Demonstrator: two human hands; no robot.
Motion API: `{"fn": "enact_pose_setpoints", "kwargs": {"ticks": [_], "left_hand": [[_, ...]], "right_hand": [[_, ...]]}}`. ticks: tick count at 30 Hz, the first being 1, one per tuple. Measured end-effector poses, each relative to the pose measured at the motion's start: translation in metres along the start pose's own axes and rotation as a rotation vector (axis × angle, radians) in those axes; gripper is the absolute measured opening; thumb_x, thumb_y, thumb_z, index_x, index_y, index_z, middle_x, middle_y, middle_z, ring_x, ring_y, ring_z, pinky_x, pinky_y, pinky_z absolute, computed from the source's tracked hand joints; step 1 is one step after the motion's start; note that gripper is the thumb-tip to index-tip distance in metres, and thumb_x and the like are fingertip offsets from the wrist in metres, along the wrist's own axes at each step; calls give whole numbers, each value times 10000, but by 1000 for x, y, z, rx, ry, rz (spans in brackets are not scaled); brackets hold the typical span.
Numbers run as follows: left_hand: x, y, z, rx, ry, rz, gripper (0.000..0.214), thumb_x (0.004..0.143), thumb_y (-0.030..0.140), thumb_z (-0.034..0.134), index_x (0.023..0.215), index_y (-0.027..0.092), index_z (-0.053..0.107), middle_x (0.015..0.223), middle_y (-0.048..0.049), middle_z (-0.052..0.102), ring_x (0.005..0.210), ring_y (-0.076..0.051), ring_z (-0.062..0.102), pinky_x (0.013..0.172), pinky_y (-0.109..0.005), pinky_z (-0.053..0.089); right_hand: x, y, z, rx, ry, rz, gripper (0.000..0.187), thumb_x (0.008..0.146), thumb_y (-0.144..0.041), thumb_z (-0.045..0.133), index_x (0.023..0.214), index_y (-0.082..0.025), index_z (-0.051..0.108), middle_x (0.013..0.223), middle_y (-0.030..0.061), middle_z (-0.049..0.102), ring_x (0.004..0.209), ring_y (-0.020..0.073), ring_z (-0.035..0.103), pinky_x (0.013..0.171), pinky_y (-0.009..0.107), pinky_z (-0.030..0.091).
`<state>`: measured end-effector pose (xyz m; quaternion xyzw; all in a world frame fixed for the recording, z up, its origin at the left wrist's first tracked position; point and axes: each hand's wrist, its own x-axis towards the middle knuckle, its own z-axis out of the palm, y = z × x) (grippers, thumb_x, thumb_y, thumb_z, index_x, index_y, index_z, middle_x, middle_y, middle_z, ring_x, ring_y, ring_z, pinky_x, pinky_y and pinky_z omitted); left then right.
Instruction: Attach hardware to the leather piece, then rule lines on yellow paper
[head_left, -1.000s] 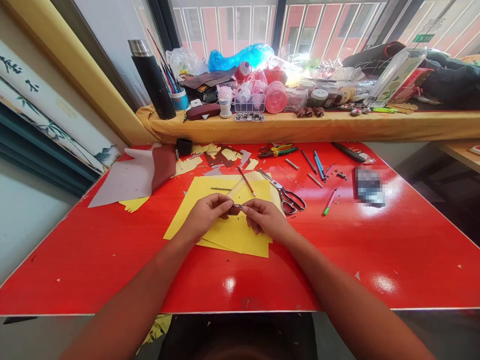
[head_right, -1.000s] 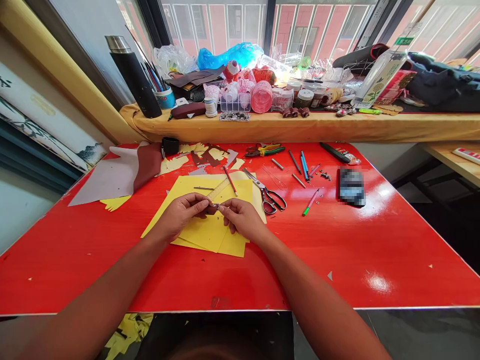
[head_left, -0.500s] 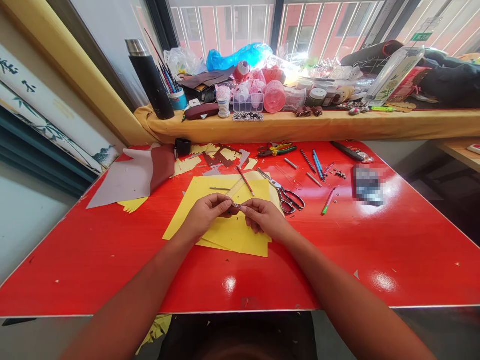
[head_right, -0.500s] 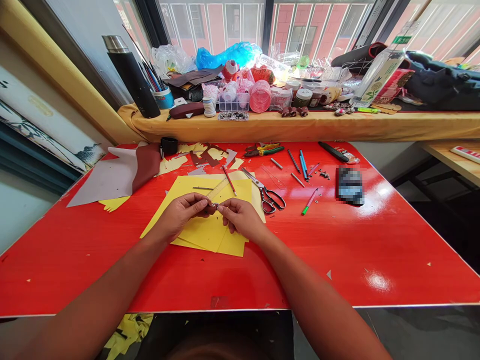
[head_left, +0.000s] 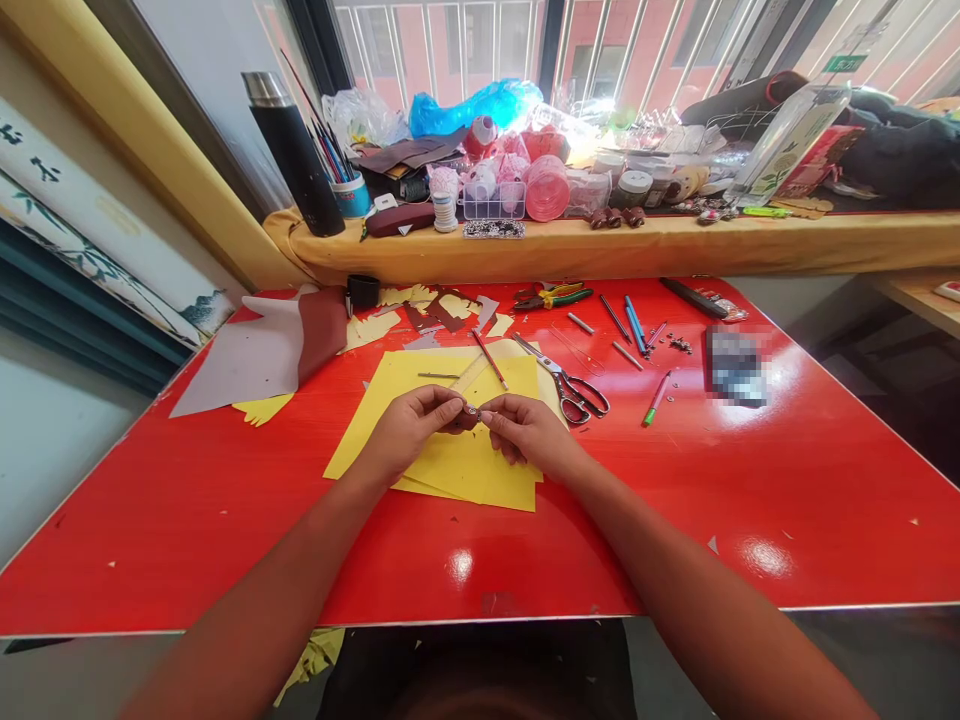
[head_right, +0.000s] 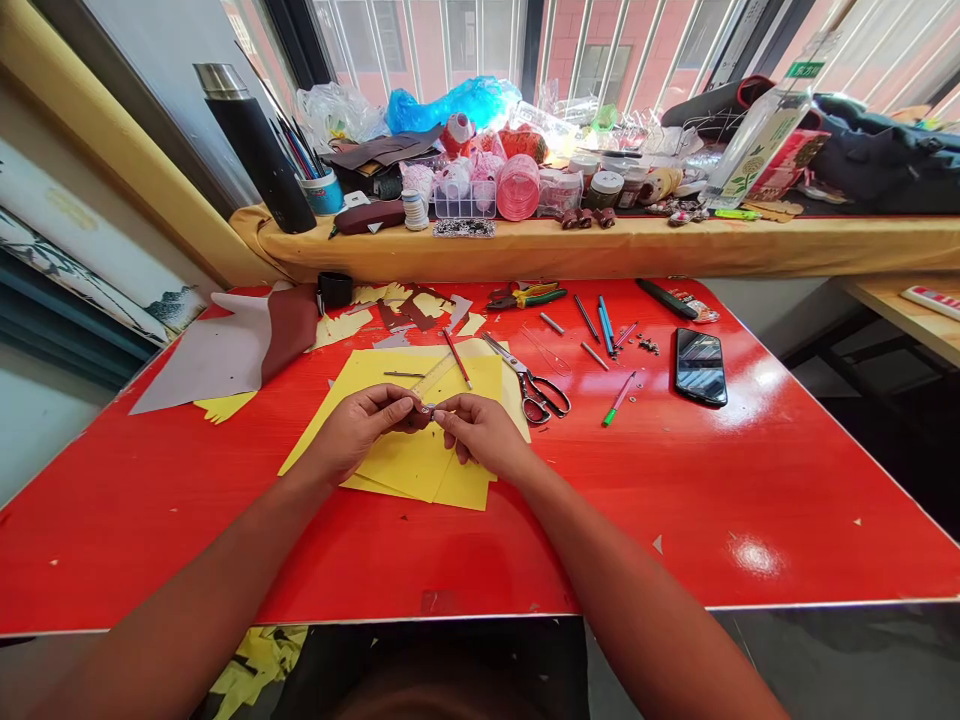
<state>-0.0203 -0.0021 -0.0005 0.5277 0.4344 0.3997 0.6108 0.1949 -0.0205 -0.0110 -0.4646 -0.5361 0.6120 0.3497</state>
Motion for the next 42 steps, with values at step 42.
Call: {"fn": "enact_pose_setpoints", "kwargs": {"ticks": [42], "left_hand": [[1,-6,1,-226,-67,-211,432,754,534,931,966,185,790,968,-87,812,995,-254,764,964,-424,631]], "right_hand": [[-1,-2,2,-61,8,-13,449,904,-659,671,858,-219,592,658,-29,649,437,92,522,421,227,368]]}}
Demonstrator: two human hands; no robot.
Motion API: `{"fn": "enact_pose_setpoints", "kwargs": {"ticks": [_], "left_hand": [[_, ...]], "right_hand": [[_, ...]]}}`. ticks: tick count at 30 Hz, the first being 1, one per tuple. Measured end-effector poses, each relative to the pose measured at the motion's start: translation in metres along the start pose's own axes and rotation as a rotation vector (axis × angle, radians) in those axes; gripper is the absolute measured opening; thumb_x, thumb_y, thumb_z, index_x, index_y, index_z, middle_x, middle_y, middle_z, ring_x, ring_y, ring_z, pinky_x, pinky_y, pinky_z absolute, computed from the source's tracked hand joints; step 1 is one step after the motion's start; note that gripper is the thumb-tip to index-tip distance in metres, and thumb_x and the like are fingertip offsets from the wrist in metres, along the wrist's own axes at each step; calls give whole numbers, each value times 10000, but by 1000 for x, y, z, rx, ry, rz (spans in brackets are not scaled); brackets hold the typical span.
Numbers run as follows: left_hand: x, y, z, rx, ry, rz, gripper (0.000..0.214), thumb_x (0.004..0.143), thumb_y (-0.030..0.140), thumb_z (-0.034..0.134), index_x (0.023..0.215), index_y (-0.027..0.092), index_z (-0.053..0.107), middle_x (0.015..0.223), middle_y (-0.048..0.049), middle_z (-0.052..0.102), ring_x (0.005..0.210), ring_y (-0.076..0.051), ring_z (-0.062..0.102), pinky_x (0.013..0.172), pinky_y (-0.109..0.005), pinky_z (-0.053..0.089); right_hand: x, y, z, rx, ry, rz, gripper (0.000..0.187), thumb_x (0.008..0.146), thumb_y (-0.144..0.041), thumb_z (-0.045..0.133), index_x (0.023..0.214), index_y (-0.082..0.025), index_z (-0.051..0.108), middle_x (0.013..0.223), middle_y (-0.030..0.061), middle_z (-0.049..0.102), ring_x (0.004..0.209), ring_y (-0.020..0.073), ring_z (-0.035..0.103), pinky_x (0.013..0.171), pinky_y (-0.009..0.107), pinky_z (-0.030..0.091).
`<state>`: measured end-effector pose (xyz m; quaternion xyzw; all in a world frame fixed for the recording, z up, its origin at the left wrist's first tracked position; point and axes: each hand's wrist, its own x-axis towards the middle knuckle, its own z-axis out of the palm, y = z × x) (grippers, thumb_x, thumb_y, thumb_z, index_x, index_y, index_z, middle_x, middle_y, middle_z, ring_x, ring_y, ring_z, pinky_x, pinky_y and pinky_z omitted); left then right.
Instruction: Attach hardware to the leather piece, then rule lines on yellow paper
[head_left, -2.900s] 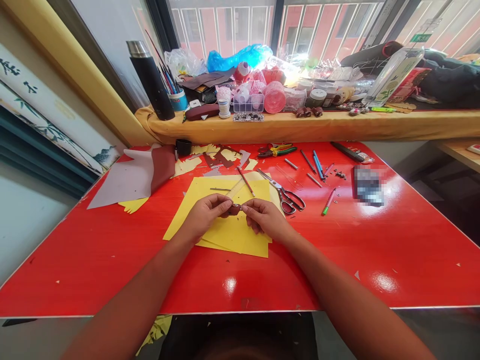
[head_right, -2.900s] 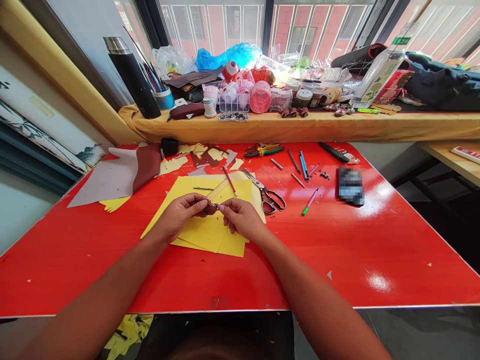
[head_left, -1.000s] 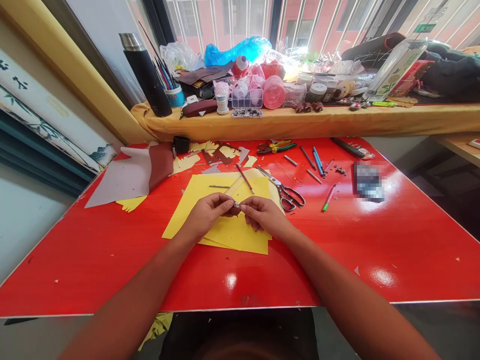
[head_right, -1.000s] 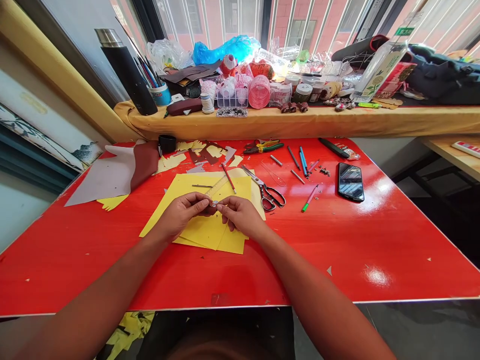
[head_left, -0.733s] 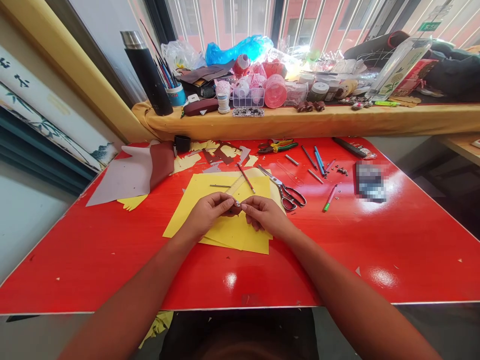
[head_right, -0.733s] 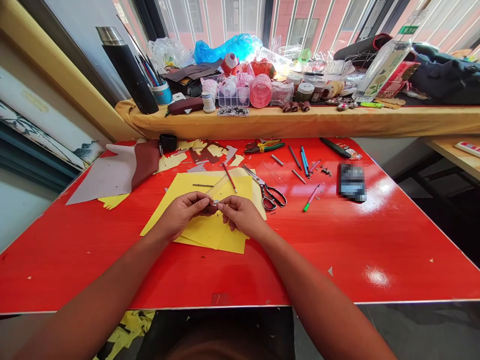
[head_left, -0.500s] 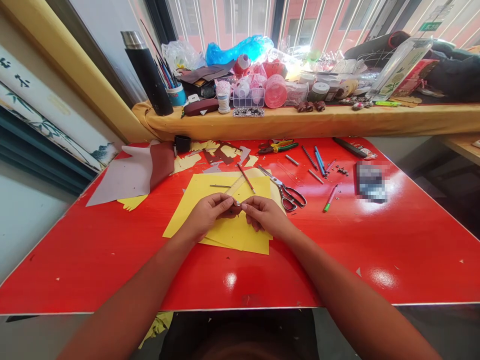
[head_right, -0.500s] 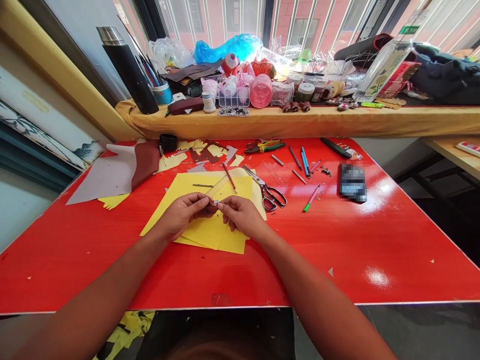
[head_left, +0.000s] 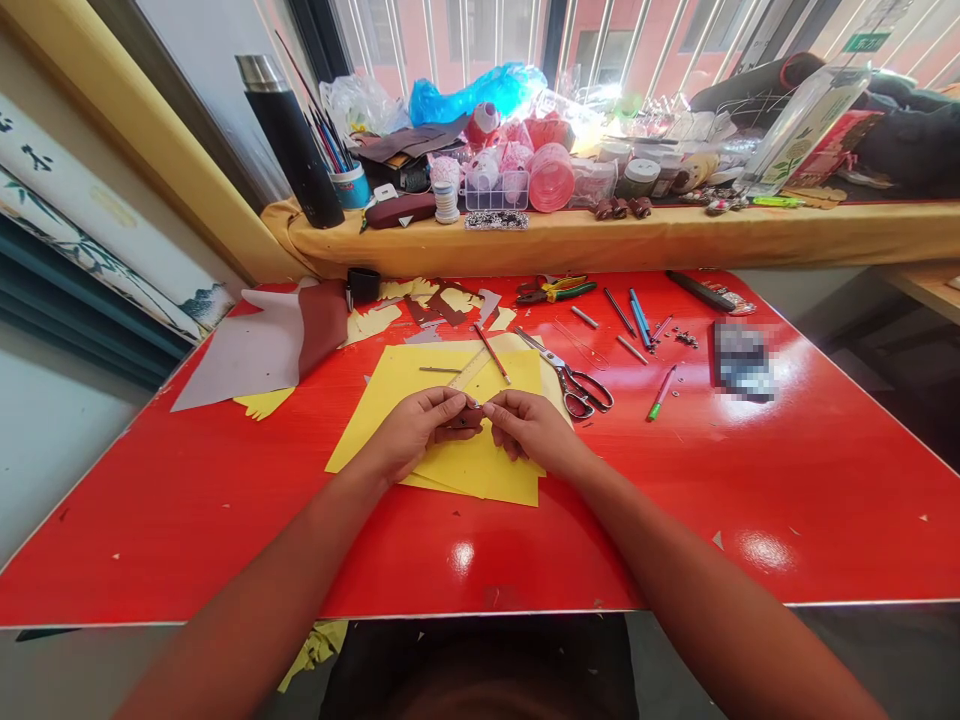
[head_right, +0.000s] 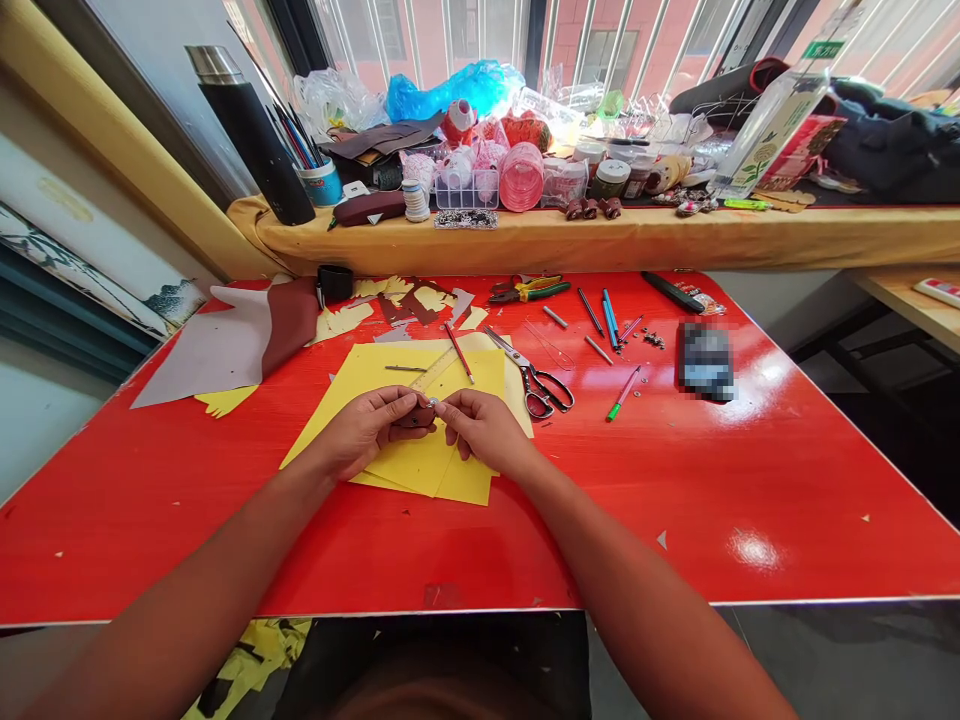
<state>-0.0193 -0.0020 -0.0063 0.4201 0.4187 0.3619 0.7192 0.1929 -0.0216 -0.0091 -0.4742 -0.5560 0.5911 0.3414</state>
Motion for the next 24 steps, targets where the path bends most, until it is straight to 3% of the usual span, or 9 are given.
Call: {"fn": "enact_pose_setpoints", "kwargs": {"ticks": [24], "left_hand": [[2,2,-2,-66,34,7,460,716,514,969,941,154,792,909,-62,770,910,-180,718,864,-309,641]], "right_hand": [[1,2,0,4,-4,0,389,935,-597,649,897,-210,620,669,-31,647,434,89,528,422,224,375]]}}
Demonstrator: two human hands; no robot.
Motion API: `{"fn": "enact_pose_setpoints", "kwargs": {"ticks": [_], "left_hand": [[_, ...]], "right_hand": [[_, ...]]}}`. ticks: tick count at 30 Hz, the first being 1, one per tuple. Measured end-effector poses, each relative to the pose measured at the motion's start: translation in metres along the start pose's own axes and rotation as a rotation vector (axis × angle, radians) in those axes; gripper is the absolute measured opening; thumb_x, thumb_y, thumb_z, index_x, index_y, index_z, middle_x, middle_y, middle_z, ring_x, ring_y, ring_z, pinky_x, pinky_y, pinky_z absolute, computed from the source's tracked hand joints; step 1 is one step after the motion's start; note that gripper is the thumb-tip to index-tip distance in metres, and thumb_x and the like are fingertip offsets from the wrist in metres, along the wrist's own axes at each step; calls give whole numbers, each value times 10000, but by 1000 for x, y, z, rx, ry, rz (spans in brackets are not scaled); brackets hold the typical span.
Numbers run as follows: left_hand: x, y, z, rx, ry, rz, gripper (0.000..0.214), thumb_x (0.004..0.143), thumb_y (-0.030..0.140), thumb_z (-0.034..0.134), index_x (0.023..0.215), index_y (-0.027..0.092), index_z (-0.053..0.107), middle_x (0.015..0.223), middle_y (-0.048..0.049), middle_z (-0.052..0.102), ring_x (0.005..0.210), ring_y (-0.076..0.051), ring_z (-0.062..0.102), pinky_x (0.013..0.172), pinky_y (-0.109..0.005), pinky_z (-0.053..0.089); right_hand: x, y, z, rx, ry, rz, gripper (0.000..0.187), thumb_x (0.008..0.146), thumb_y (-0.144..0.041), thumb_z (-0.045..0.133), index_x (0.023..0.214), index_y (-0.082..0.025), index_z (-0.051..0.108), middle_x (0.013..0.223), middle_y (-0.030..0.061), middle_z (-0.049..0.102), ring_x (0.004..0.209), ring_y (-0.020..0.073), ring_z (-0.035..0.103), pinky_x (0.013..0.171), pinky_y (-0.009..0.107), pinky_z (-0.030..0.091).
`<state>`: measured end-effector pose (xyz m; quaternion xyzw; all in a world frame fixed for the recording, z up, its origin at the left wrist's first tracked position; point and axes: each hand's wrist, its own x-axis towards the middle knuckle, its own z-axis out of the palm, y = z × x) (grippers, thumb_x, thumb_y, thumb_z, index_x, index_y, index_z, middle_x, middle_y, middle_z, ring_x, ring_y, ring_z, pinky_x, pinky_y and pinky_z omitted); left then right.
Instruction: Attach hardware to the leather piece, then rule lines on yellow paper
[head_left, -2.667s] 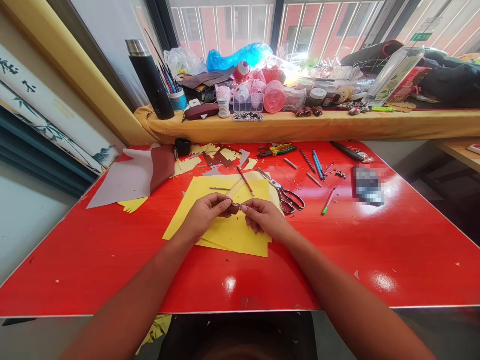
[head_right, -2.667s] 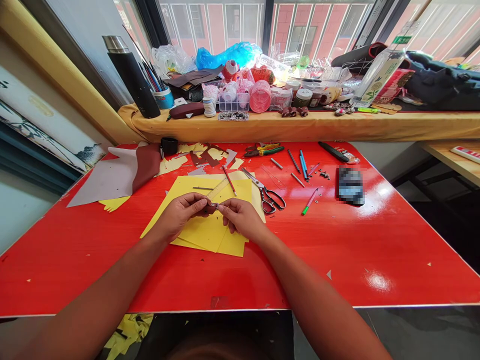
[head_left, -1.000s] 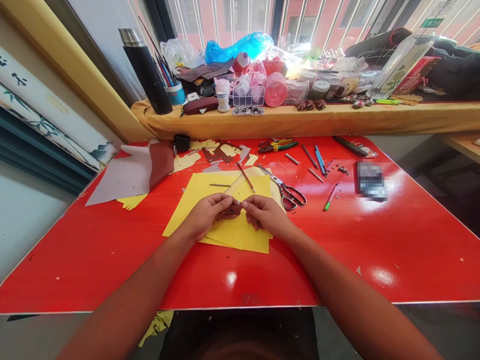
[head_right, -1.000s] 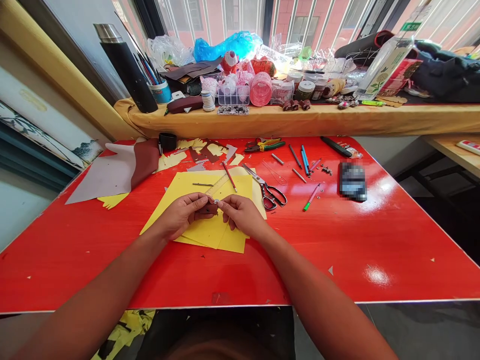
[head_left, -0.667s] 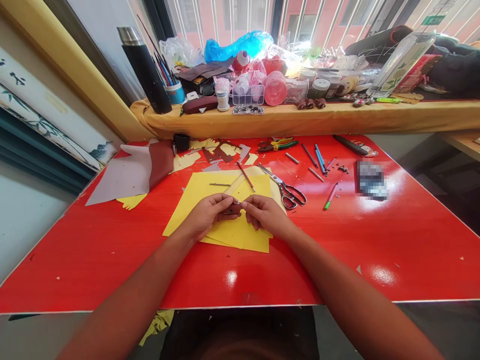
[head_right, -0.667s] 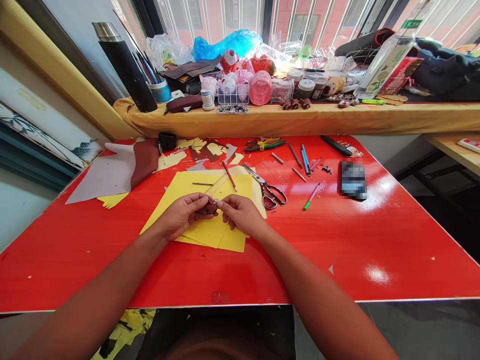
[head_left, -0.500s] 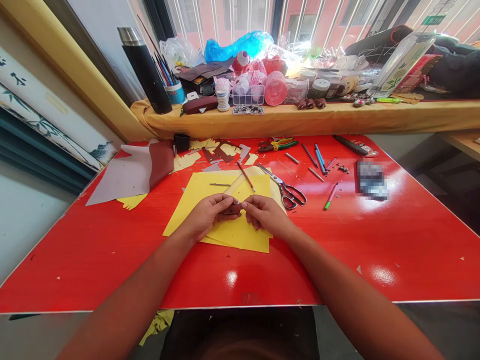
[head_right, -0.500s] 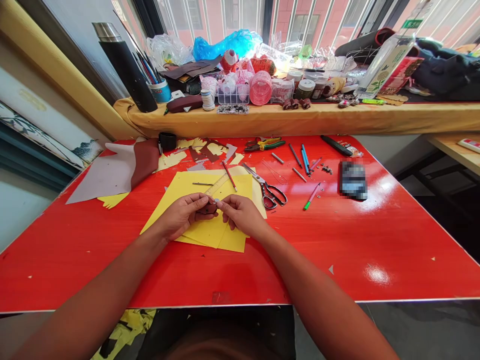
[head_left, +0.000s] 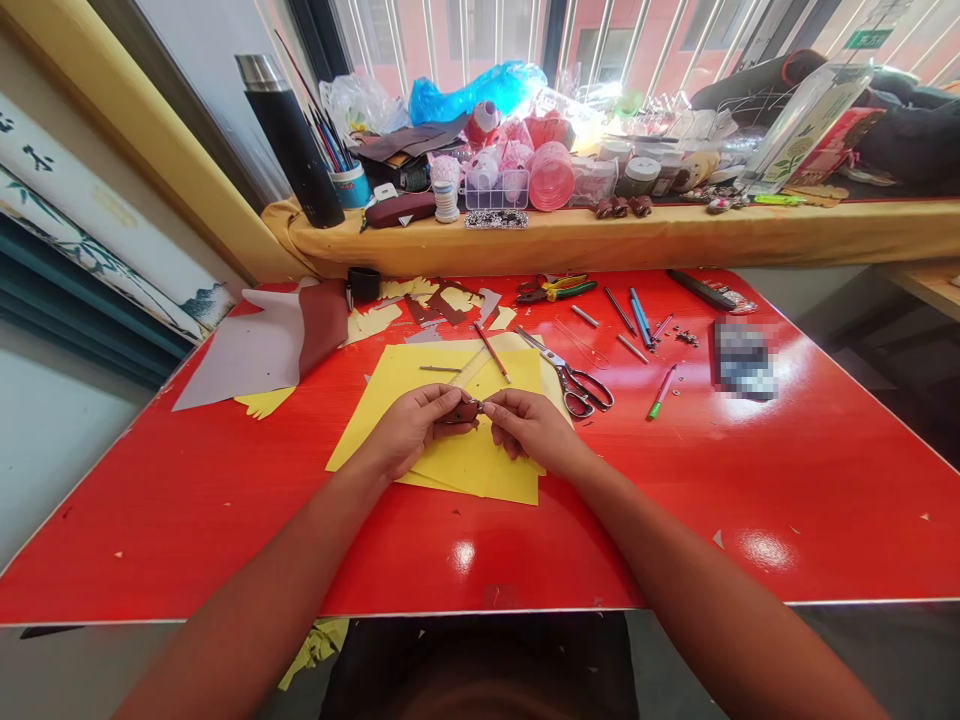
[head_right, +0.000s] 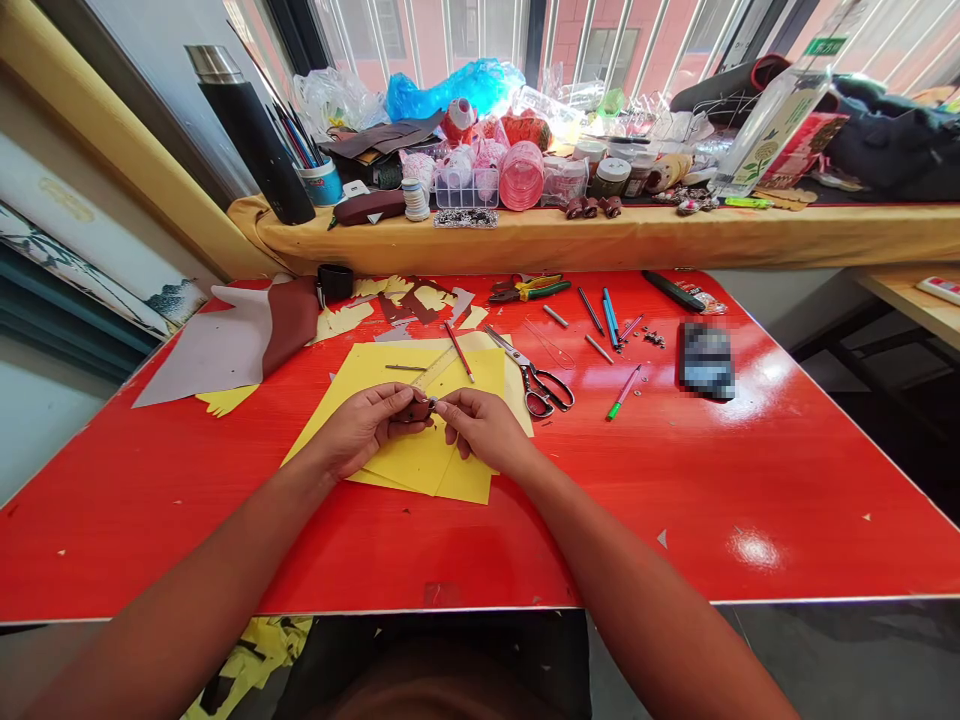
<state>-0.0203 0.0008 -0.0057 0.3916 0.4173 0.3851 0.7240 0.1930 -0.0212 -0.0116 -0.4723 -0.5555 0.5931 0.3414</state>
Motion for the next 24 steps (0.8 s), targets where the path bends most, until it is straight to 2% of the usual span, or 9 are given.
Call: {"fn": "enact_pose_setpoints", "kwargs": {"ticks": [15,24], "left_hand": [[-2,1,3,40,-6,12,466,713,528,962,929,152,791,899,-52,743,897,-185,698,880,-352,635],[-2,-1,4,55,-18,-3,492,703,552,964,927,150,789,867,-49,742,869,-188,716,900,-377,649]], "right_hand": [[-1,-1,0,-25,-7,3,351,918,-552,684,916,-205,630,662,-36,632,441,89,521,431,230,385],[1,1,0,-38,-3,-3,380,908,-580,683,866,-211,599,647,-34,635,446,94,522,439,232,380]]}}
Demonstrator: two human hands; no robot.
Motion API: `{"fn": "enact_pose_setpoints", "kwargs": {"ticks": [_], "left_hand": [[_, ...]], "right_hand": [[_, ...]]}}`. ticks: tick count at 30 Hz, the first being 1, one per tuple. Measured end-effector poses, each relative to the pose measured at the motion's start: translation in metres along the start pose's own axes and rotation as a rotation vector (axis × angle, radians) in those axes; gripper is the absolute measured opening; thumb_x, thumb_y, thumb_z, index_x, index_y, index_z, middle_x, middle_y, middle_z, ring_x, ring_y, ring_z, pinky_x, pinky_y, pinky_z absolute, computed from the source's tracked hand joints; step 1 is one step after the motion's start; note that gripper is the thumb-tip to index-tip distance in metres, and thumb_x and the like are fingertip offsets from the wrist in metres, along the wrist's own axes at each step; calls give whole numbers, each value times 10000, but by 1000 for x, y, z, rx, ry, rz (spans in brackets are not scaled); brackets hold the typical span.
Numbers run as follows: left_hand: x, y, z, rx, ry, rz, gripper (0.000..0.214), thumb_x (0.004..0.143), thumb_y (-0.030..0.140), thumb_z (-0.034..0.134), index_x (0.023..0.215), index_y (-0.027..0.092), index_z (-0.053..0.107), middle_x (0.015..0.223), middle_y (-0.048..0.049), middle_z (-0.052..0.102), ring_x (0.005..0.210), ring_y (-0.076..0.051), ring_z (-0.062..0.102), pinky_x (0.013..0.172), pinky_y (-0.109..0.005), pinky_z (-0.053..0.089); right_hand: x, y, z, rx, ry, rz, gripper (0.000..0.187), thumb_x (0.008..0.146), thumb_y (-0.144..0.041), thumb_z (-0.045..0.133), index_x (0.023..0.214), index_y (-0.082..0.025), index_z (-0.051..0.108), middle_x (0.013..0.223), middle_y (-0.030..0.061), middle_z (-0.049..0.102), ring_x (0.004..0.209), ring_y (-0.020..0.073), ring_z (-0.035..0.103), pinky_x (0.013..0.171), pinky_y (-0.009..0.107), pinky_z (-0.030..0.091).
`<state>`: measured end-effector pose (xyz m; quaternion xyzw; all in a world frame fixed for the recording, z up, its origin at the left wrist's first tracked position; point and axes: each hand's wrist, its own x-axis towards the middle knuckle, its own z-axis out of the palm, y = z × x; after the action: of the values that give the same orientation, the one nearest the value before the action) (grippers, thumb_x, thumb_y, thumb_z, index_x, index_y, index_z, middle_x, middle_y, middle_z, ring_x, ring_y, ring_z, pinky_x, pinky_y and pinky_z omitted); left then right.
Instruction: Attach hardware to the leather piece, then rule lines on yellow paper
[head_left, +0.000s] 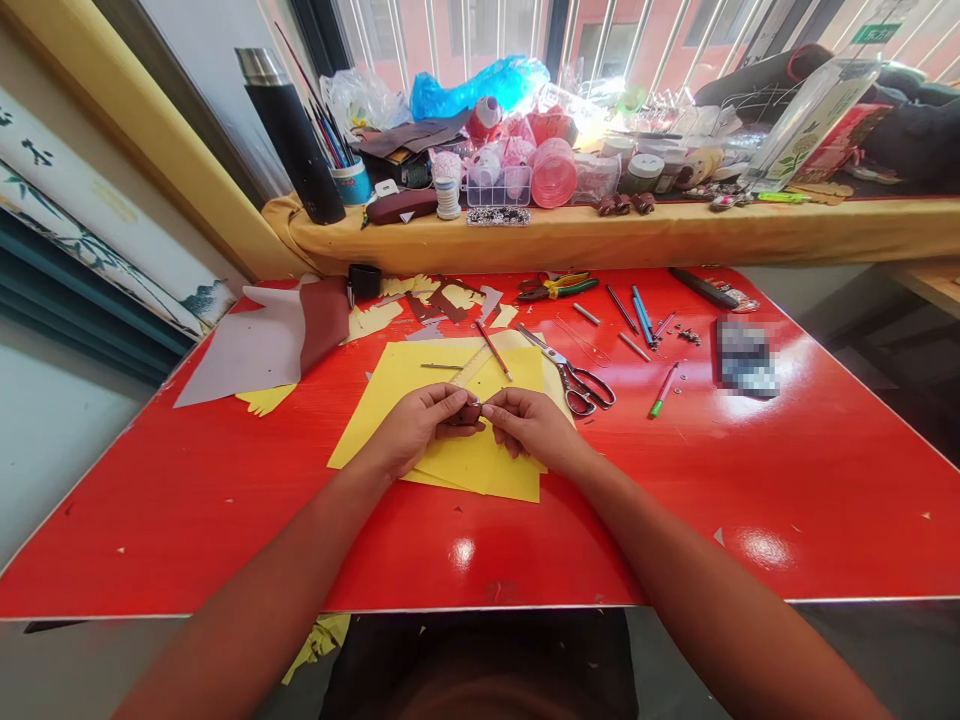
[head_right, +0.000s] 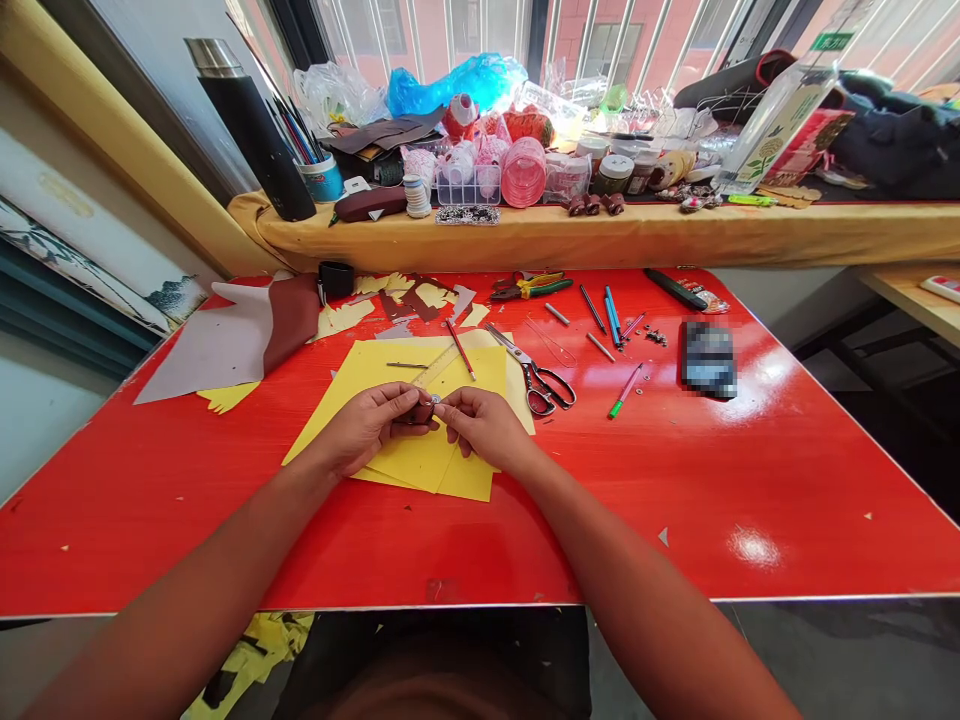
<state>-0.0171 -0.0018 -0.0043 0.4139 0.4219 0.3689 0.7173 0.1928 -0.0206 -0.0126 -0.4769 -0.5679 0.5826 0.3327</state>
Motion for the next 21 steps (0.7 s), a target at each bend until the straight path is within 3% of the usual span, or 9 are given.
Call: {"fn": "enact_pose_setpoints", "kwargs": {"ticks": [21], "left_hand": [[1,-1,0,54,-14,-6,479,733,551,938,930,151,763,824,-10,669,819,-180,713,904,-395,643]], "right_hand": [[-1,-3,1,-22,-6,-7,415,906,-612,694,852,-210,606,628,-30,629,456,103,523,468,237,402]]}}
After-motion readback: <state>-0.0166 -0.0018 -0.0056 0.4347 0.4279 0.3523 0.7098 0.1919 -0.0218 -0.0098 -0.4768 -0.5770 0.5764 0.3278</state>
